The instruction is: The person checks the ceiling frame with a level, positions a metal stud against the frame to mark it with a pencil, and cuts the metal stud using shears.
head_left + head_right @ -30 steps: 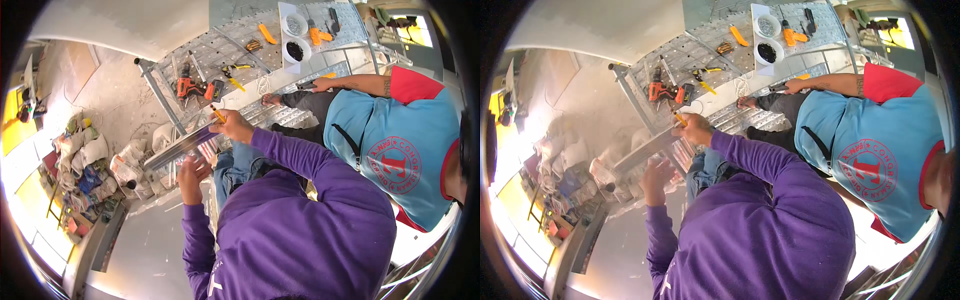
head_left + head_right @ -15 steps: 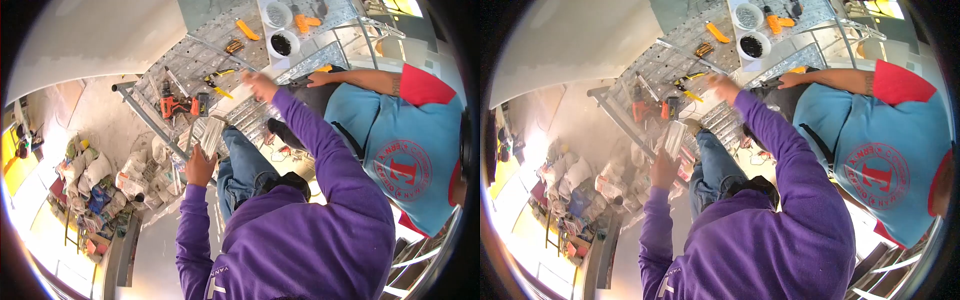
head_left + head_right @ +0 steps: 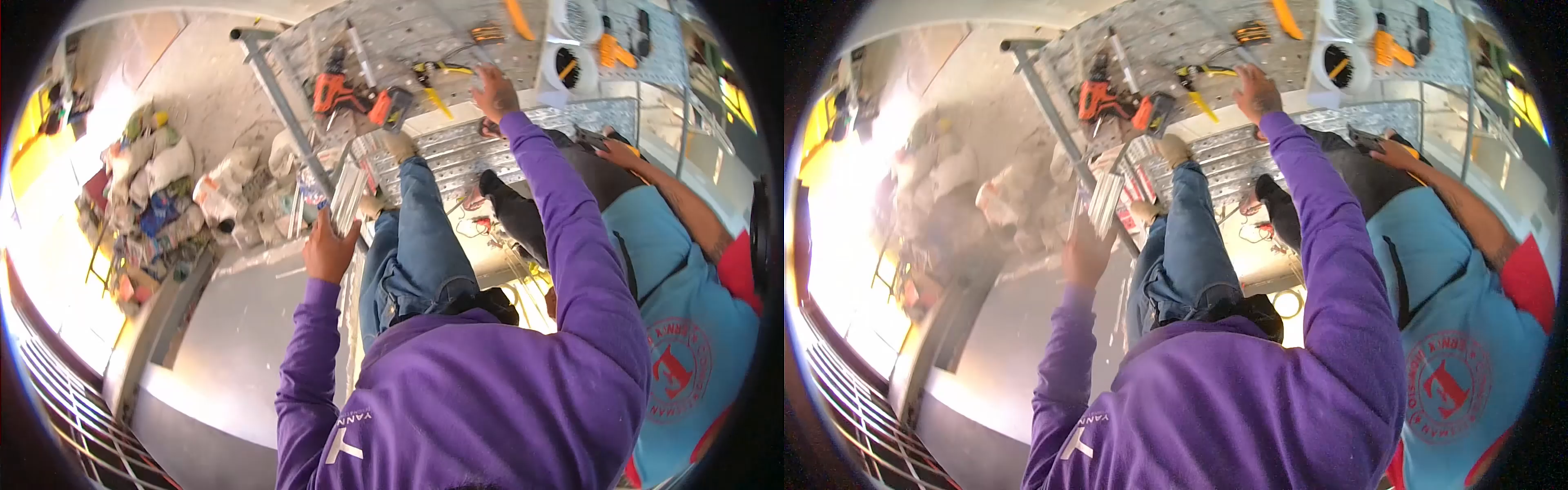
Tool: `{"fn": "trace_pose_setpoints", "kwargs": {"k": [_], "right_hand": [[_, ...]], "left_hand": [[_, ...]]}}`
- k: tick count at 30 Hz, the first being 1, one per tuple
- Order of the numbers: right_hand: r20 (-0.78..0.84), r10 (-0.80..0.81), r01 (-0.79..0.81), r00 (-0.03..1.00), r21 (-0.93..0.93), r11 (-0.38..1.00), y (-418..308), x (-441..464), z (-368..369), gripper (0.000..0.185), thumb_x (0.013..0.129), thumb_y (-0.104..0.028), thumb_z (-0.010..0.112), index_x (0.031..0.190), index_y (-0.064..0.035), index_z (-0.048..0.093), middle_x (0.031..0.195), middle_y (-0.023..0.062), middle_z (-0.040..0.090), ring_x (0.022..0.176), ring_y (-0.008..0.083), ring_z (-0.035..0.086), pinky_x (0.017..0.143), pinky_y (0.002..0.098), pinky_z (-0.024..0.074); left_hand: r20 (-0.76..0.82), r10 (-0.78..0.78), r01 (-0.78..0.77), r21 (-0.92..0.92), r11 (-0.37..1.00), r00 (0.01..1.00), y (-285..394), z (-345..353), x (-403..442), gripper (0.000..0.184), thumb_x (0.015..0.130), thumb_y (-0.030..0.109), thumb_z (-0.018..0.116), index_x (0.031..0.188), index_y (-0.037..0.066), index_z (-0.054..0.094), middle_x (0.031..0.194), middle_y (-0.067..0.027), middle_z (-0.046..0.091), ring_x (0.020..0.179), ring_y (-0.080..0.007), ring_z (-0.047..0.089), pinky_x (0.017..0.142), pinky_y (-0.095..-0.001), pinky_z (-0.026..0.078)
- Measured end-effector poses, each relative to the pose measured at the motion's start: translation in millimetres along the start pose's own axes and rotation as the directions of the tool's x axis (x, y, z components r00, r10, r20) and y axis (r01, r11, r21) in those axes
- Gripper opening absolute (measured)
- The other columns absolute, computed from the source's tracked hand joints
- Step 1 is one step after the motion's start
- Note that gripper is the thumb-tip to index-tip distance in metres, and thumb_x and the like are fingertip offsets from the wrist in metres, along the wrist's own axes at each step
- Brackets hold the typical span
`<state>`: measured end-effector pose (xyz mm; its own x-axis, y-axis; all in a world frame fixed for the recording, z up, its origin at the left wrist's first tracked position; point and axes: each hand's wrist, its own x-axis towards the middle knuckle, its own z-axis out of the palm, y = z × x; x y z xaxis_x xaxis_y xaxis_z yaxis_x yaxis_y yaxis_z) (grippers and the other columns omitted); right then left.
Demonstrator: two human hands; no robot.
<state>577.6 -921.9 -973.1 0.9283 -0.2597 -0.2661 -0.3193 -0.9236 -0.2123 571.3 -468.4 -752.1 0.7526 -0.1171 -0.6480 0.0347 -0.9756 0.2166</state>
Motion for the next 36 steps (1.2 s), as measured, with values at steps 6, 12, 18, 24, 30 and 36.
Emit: {"fn": "trace_pose_setpoints", "kwargs": {"k": [6, 12, 18, 24, 30, 36], "right_hand": [[0.288, 0.121, -0.060, 0.950, -0.211, 0.976, -87.7, 18.5, 58.1, 0.126, 0.069, -0.066, 0.078, 0.160, -0.0246, 0.001, 0.161, 0.0276, 0.012, 0.147, 0.0492, 0.016, 0.115, 0.0681, 0.0151], [0.443, 0.260, -0.145, 0.858, -0.276, 0.950, -113.8, 45.4, 18.4, 0.101, 0.073, -0.049, 0.081, 0.152, -0.0180, 0.027, 0.151, 0.0257, 0.035, 0.137, 0.0482, 0.038, 0.109, 0.0659, 0.0306], [0.365, 0.117, -0.214, 0.923, 0.237, 0.948, -104.2, 9.5, 5.8, 0.053, 0.078, -0.028, 0.068, 0.123, -0.0025, 0.056, 0.108, 0.0286, 0.066, 0.107, 0.0419, 0.064, 0.092, 0.0481, 0.0503], [0.358, -0.486, 0.165, 0.797, 0.645, 0.746, -226.3, -149.9, -174.2, 0.055, 0.081, -0.015, 0.070, 0.130, 0.0003, 0.050, 0.119, 0.0236, 0.059, 0.111, 0.0389, 0.060, 0.095, 0.0411, 0.0482], [0.240, -0.806, 0.527, 0.542, 0.650, 0.548, -331.9, -237.5, -259.3, 0.070, 0.080, -0.008, 0.066, 0.144, 0.0037, 0.039, 0.137, 0.0286, 0.049, 0.132, 0.0435, 0.046, 0.112, 0.0436, 0.0376], [0.211, -0.874, 0.547, 0.438, 0.709, 0.445, -392.1, -259.0, -291.6, 0.076, 0.073, -0.004, 0.062, 0.145, 0.0047, 0.036, 0.138, 0.0277, 0.045, 0.133, 0.0418, 0.044, 0.113, 0.0423, 0.0356]], "left_hand": [[-0.108, -0.073, 0.064, -0.079, 0.995, 0.992, 1.2, -11.1, 1.1, 0.056, 0.081, 0.041, 0.076, 0.119, 0.003, 0.059, 0.095, -0.0150, 0.066, 0.085, -0.0338, 0.066, 0.073, -0.0444, 0.052], [-0.088, -0.064, 0.032, -0.325, 0.945, 0.994, -24.4, -16.9, -20.9, 0.042, 0.083, 0.027, 0.078, 0.106, -0.002, 0.058, 0.080, -0.0094, 0.061, 0.070, -0.0205, 0.058, 0.065, -0.0353, 0.048], [-0.161, -0.096, 0.009, -0.469, 0.883, 0.982, -45.6, -56.3, -68.0, 0.043, 0.086, 0.030, 0.076, 0.109, 0.001, 0.054, 0.072, -0.0068, 0.057, 0.061, -0.0181, 0.054, 0.058, -0.0349, 0.044], [-0.299, -0.119, -0.016, -0.412, 0.911, 0.947, -68.9, -131.6, -133.5, 0.053, 0.086, 0.044, 0.072, 0.118, 0.004, 0.059, 0.081, -0.0138, 0.068, 0.071, -0.0310, 0.068, 0.066, -0.0415, 0.053], [-0.384, -0.129, -0.076, -0.475, 0.877, 0.914, -86.5, -188.2, -205.7, 0.056, 0.085, 0.045, 0.073, 0.119, 0.003, 0.060, 0.084, -0.0145, 0.067, 0.078, -0.0296, 0.066, 0.071, -0.0415, 0.050], [-0.459, -0.117, -0.163, -0.525, 0.835, 0.881, -112.3, -204.1, -255.8, 0.044, 0.087, 0.043, 0.072, 0.100, 0.002, 0.063, 0.071, -0.0134, 0.064, 0.065, -0.0273, 0.065, 0.062, -0.0387, 0.050]]}}
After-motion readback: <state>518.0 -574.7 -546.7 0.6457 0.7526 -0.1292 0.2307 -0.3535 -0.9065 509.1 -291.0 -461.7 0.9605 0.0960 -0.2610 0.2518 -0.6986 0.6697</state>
